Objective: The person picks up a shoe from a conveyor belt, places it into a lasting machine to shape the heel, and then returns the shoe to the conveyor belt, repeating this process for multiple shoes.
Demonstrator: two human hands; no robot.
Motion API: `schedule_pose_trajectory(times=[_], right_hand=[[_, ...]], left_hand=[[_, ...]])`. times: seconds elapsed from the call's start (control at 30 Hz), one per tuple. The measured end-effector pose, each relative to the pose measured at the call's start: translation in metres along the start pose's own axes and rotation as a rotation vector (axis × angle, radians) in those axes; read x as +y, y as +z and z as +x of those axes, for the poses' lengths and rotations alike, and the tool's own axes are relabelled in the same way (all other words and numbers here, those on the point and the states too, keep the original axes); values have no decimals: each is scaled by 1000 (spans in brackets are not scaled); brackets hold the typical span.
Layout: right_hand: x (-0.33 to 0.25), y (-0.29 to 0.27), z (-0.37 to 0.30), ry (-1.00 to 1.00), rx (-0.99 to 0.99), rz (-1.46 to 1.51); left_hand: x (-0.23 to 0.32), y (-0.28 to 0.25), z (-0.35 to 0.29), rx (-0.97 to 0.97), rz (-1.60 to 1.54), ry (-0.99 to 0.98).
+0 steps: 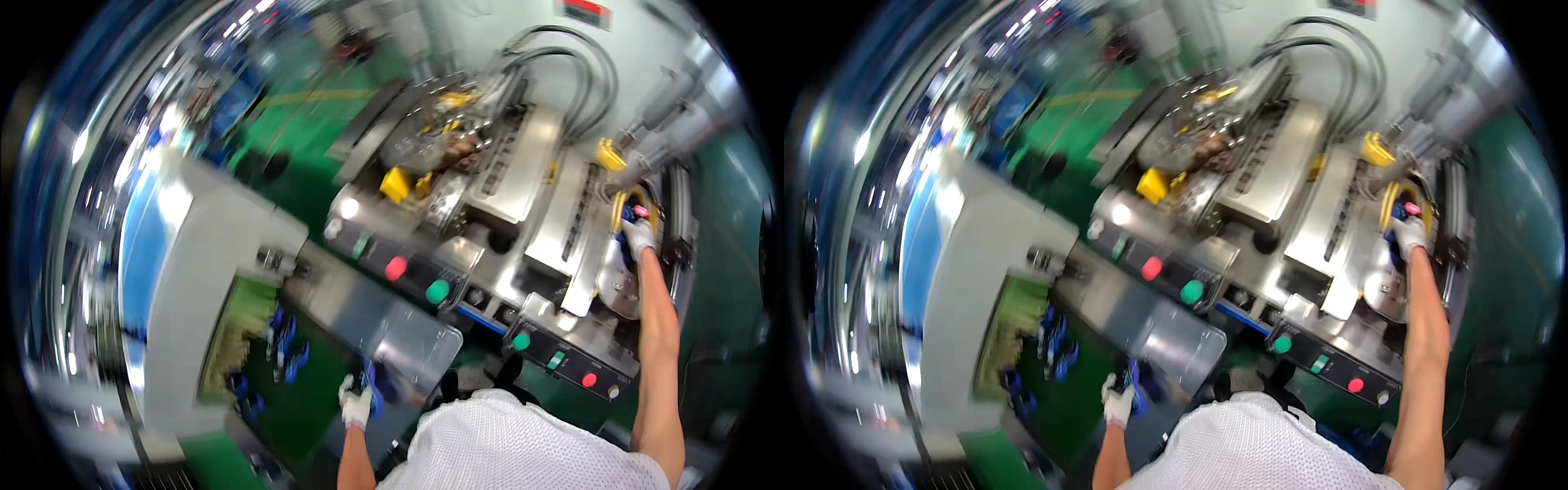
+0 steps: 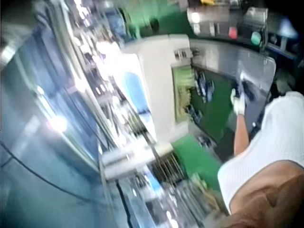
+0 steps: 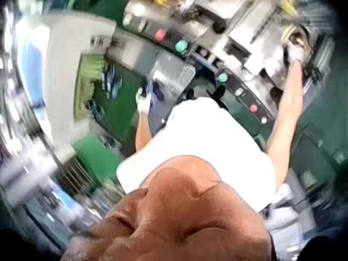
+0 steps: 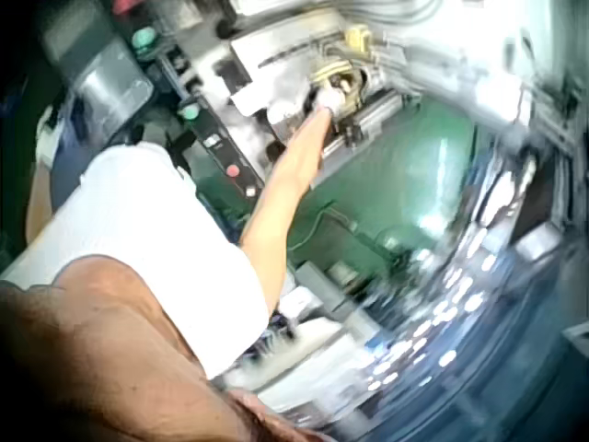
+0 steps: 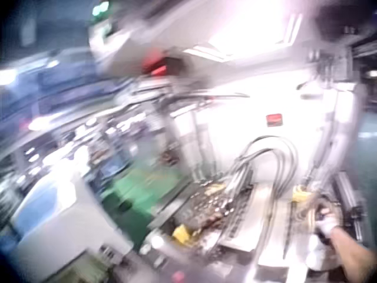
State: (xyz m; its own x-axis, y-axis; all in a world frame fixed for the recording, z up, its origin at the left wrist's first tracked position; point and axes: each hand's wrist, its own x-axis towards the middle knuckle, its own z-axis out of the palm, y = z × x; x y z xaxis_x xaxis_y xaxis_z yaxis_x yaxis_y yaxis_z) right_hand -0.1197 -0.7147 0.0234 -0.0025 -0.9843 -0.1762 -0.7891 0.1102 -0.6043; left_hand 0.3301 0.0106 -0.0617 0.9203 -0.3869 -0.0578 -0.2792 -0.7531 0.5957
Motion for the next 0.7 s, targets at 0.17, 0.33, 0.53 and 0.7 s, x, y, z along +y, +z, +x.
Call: schedule_pose_trajectory(times=[0.17, 0.33, 0.53, 0.7], right_hand=[[-36, 28, -106, -510, 383, 204], [-78, 147, -338, -793, 234, -15], [-101, 202, -379, -350, -83, -867], [-55, 182, -388, -528, -44, -708]], left_hand=[[-25, 49, -8, -95, 155, -568], [-8, 0, -2, -471, 96, -559], [-118, -93, 79, -236, -21, -96], [-153, -169, 226, -53, 274, -137]])
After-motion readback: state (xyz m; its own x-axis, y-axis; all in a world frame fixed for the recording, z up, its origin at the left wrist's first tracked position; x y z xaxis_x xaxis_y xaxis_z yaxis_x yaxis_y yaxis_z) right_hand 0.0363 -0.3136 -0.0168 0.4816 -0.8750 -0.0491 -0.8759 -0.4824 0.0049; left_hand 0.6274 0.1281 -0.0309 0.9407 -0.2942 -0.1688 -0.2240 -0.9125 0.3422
